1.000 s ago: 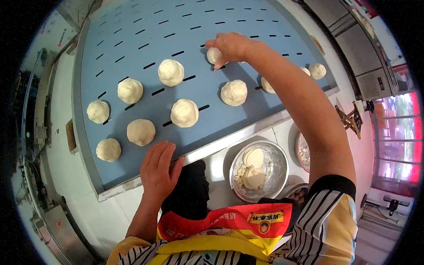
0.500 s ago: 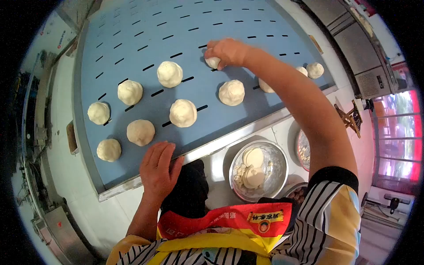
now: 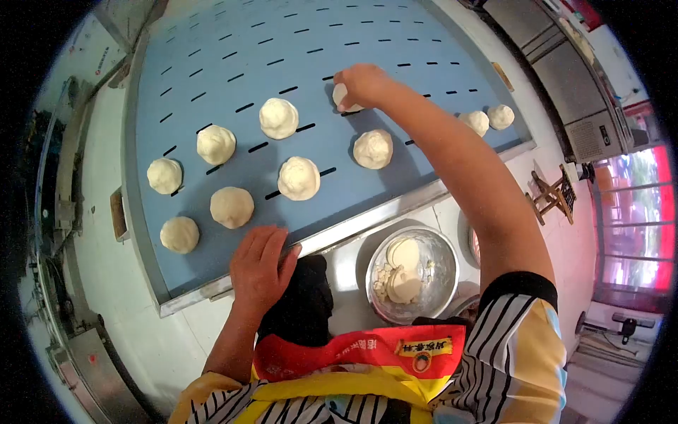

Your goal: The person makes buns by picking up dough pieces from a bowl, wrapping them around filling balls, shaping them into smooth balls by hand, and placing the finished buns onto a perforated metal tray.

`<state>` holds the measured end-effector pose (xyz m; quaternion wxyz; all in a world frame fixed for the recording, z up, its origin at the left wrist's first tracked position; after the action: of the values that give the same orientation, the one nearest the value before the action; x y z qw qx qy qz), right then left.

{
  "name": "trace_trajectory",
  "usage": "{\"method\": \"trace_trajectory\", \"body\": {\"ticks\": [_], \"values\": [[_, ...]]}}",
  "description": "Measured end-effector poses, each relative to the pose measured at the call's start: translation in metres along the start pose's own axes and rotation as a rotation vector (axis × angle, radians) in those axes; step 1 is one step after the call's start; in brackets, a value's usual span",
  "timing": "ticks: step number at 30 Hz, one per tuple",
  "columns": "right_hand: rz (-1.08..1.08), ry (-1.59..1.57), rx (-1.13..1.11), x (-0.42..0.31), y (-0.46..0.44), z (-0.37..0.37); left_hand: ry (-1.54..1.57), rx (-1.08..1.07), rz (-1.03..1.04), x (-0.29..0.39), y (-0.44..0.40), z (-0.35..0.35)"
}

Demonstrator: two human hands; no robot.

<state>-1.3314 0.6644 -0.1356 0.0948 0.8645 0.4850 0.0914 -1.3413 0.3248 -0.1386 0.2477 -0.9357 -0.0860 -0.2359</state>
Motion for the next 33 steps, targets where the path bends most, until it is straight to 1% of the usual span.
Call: {"method": "trace_trajectory", "body": {"ticks": [2,5,8,11,13,16,19,22,25,28,31,33], "values": [[0.012,-0.011,0.01,0.0,0.002,-0.002,0.011,0.003,0.005,0.0,-0.003,0.0],[-0.007,0.054,-0.023,-0.002,0.001,-0.005,0.002,-0.004,0.023,0.001,-0.004,-0.001],[0.158,0.12,0.283,-0.023,0.033,-0.043,0.018,0.043,0.046,0.0,-0.002,-0.002],[0.176,-0.085,0.128,-0.057,0.028,-0.08,0.017,0.022,0.008,0.0,0.0,0.001],[0.051,-0.163,-0.057,-0.095,0.016,-0.065,0.007,0.027,0.016,0.001,0.0,0.001],[-0.166,0.21,-0.055,-0.142,0.016,-0.052,0.014,0.056,0.043,-0.001,0.001,0.0],[-0.341,0.022,-0.069,-0.129,-0.005,-0.025,0.024,0.052,0.045,-0.002,0.002,-0.005],[-0.341,-0.05,0.014,-0.122,0.001,-0.02,0.025,0.042,0.042,-0.002,0.001,-0.003],[-0.369,-0.031,0.088,-0.12,-0.005,-0.008,0.02,0.008,0.051,0.0,-0.002,-0.001],[-0.327,-0.056,0.031,-0.127,0.003,-0.021,0.012,0.019,0.053,-0.001,0.0,-0.001],[-0.3,-0.04,-0.041,-0.129,-0.009,-0.013,0.008,0.012,0.025,0.0,0.002,0.0],[-0.28,0.0,-0.04,-0.13,-0.01,-0.012,0.002,0.016,0.027,0.0,0.0,-0.001]]}}
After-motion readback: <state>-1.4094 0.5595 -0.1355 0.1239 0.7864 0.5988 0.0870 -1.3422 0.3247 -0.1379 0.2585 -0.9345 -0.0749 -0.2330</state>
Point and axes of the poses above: each hand's wrist, its own y-axis away from the middle knuckle, its own z-axis out of the palm, x = y × z, the point moved 5 cm from there along -y, towards the middle knuckle
